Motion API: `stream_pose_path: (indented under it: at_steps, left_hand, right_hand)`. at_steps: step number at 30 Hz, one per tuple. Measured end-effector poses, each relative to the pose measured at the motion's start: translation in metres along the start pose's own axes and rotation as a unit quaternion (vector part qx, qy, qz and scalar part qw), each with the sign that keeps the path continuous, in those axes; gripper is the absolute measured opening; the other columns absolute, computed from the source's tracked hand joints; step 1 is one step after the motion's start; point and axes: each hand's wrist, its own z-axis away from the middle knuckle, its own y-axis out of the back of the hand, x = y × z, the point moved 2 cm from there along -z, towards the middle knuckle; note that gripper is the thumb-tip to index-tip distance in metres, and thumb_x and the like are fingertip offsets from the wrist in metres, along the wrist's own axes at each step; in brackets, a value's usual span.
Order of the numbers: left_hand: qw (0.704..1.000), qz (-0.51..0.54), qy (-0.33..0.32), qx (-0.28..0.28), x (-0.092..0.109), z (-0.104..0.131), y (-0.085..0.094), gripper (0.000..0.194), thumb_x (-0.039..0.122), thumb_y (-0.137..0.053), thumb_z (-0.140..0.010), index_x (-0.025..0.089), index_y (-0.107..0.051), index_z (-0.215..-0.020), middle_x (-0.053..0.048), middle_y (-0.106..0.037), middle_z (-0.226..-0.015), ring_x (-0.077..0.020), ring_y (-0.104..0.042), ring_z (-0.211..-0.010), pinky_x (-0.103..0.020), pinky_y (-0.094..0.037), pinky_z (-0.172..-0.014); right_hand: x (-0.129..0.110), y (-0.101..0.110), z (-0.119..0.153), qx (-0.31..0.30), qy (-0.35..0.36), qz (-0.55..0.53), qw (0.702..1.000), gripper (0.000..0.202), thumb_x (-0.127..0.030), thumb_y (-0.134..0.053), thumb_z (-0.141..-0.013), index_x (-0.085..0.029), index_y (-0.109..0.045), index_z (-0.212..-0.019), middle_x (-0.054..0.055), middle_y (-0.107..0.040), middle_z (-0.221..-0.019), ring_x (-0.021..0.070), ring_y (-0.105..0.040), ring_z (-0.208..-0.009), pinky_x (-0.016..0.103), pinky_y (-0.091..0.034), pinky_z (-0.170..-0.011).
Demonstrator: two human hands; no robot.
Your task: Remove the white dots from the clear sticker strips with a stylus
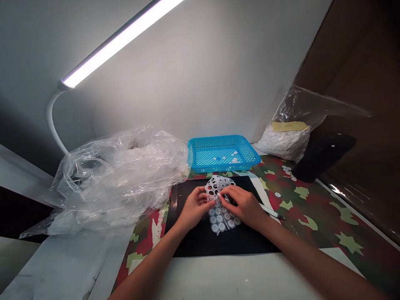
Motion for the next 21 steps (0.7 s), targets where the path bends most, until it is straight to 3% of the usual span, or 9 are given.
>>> stream_pose_path:
  at_steps: [5,13,21]
  left_hand:
    - [1.000,0.022,0.008,-0.001,0.000,0.001,-0.001,0.055,0.035,-0.082,-0.060,0.015,-0.052,-0.103,-0.001,-0.066,-0.083,-0.0141,-0.065,-0.078,-0.027,-0.049,-0.077]
    - [0.999,0.025,0.013,-0.027,0.001,0.003,-0.003,0.056,0.033,-0.080,-0.065,0.014,-0.052,-0.109,-0.004,-0.068,-0.087,-0.0153,-0.065,-0.080,-0.026,-0.048,-0.075]
    - [0.999,0.016,0.016,-0.025,0.003,0.004,-0.002,0.053,0.033,-0.080,-0.064,0.015,-0.051,-0.105,-0.004,-0.069,-0.087,-0.0154,-0.066,-0.080,-0.026,-0.048,-0.075]
  right_hand:
    - [0.001,0.000,0.001,-0.019,-0.008,-0.030,0.999,0.009,-0.018,-0.051,-0.089,-0.022,-0.058,-0.094,0.005,-0.067,-0.090,0.0197,-0.063,-0.085,0.033,-0.051,-0.076]
    - [0.006,-0.001,0.002,-0.029,-0.113,-0.112,0.987,0.009,-0.029,-0.058,-0.086,-0.021,-0.061,-0.086,0.002,-0.063,-0.077,0.0142,-0.056,-0.062,0.026,-0.047,-0.056]
    - [0.015,0.005,0.000,-0.019,-0.170,-0.181,0.969,0.015,-0.033,-0.059,-0.084,-0.019,-0.063,-0.078,0.000,-0.060,-0.068,0.0132,-0.055,-0.060,0.024,-0.044,-0.051]
